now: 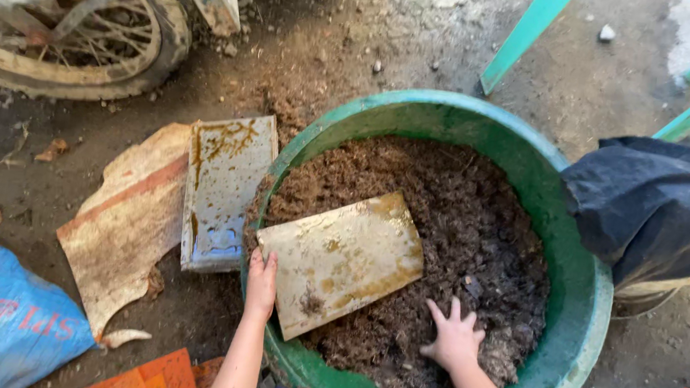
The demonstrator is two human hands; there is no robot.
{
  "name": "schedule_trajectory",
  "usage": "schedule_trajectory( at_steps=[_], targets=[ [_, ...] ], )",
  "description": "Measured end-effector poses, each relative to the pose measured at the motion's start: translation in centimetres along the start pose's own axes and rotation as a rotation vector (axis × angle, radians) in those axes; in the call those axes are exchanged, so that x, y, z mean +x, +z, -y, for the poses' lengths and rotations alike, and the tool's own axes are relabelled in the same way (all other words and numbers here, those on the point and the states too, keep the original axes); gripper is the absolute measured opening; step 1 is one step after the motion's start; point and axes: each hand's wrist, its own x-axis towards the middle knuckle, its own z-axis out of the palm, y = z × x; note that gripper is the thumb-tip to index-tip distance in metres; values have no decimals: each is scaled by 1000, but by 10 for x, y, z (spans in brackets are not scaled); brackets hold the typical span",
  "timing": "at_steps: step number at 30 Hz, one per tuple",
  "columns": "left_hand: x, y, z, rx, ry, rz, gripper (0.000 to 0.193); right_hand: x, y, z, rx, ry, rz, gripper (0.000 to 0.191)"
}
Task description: The person repeatedly scrapes a dark fibrous material from rectangular boards using their hands, then wipes the boards clean over a green basin. The person stacks the cleaned boards to the side and continues the process with additional boards.
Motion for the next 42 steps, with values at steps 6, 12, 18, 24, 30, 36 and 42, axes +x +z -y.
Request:
schedule_trajectory(
  at_steps=[6,12,18,24,30,36,42],
  targets=[
    [-10,5,-6,-100,-8,-16,75,19,-12,-3,29,-37,33,92],
    [-11,-1,-8,-862,-258,130,76,59,-78,-3,370,-383,115,94],
    [-12,10,5,-766,-541,28,76,31,-105,95,645,-458,141,95],
    [-5,18,47,-388,-474,-65,77,32,-35,169,375,-565,-277,64],
    [3,20,75,-431,-447,-24,77,115,-4,135,332,-591,-501,63],
    [-1,22,81,-415,-469,-34,78,176,-55,96,310,-110,-546,49],
    [-2,23,83,-358,-384,-53,80,83,-51,185,470,-154,-306,36]
  ],
)
